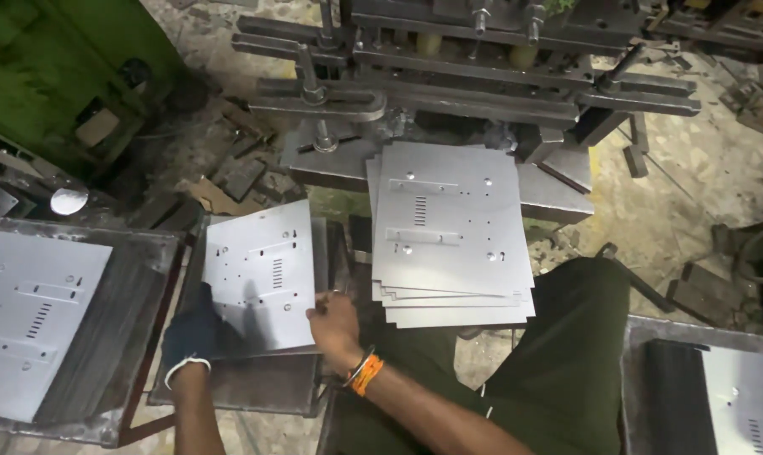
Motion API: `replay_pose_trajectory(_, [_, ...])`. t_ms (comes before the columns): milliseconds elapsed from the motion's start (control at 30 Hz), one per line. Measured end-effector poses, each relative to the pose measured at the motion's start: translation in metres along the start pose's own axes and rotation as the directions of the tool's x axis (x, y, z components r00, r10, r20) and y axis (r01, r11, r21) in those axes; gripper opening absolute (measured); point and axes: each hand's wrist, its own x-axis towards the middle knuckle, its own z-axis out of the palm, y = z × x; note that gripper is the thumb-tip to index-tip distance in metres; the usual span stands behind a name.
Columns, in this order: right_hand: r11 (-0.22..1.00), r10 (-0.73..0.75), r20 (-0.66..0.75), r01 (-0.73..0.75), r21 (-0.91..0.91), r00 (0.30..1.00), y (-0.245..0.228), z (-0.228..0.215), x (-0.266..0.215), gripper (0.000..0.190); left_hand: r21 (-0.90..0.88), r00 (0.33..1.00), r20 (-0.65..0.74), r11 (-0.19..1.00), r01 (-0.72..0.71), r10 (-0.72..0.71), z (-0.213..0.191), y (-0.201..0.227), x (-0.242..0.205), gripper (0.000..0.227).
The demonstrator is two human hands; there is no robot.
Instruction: Manually feeding metal components into a stamping machine and stacking the finished parts.
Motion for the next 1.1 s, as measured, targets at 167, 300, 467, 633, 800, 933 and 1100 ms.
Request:
replay_pose_trajectory(167, [0.964, -0.026, 0.119, -0.006, 0.266, 0.993, -0.001, -0.002, 0.005, 0.021, 0.059, 0.975, -0.153, 0.986, -0.157, 0.164, 0.069, -0.046, 0.05, 0.053])
replay_pose_trajectory(300, [0.899, 0.05, 0.248, -0.151, 0.41, 0.968, 0.003, 0.001, 0.014, 0.015, 0.111, 0.994, -0.084, 0.992, -0.067, 0.077, 0.06, -0.045, 0.056, 0.043])
replay_pose_trajectory(467, [0.934, 0.033, 0.205, -0.103, 0.342, 0.978, 0.004, -0.009, 0.018, 0.012, -0.025, 0.993, -0.102, 0.998, -0.06, 0.057, 0.033, -0.027, 0.042, 0.056])
replay_pose_trajectory(633, [0.941, 0.083, 0.188, -0.139, 0.309, 0.979, 0.03, -0.003, 0.031, 0.012, -0.122, 0.989, -0.087, 0.987, 0.107, -0.118, 0.013, -0.02, 0.036, 0.057])
replay_pose_trajectory(800, [0.891, 0.138, 0.175, -0.199, 0.408, 0.975, 0.056, 0.002, 0.03, 0.031, -0.202, 0.952, -0.152, 0.951, 0.233, -0.265, -0.028, 0.004, 0.012, 0.083])
replay_pose_trajectory(933, [0.908, 0.157, 0.212, -0.225, 0.352, 0.965, 0.073, 0.007, 0.04, 0.018, -0.092, 0.967, -0.123, 0.973, 0.211, -0.221, -0.021, 0.003, 0.02, 0.084])
replay_pose_trajectory(1100, [0.921, 0.18, 0.243, -0.25, 0.298, 0.953, 0.068, -0.001, 0.04, 0.014, -0.131, 0.951, -0.074, 0.949, 0.288, -0.299, -0.03, 0.014, 0.01, 0.085])
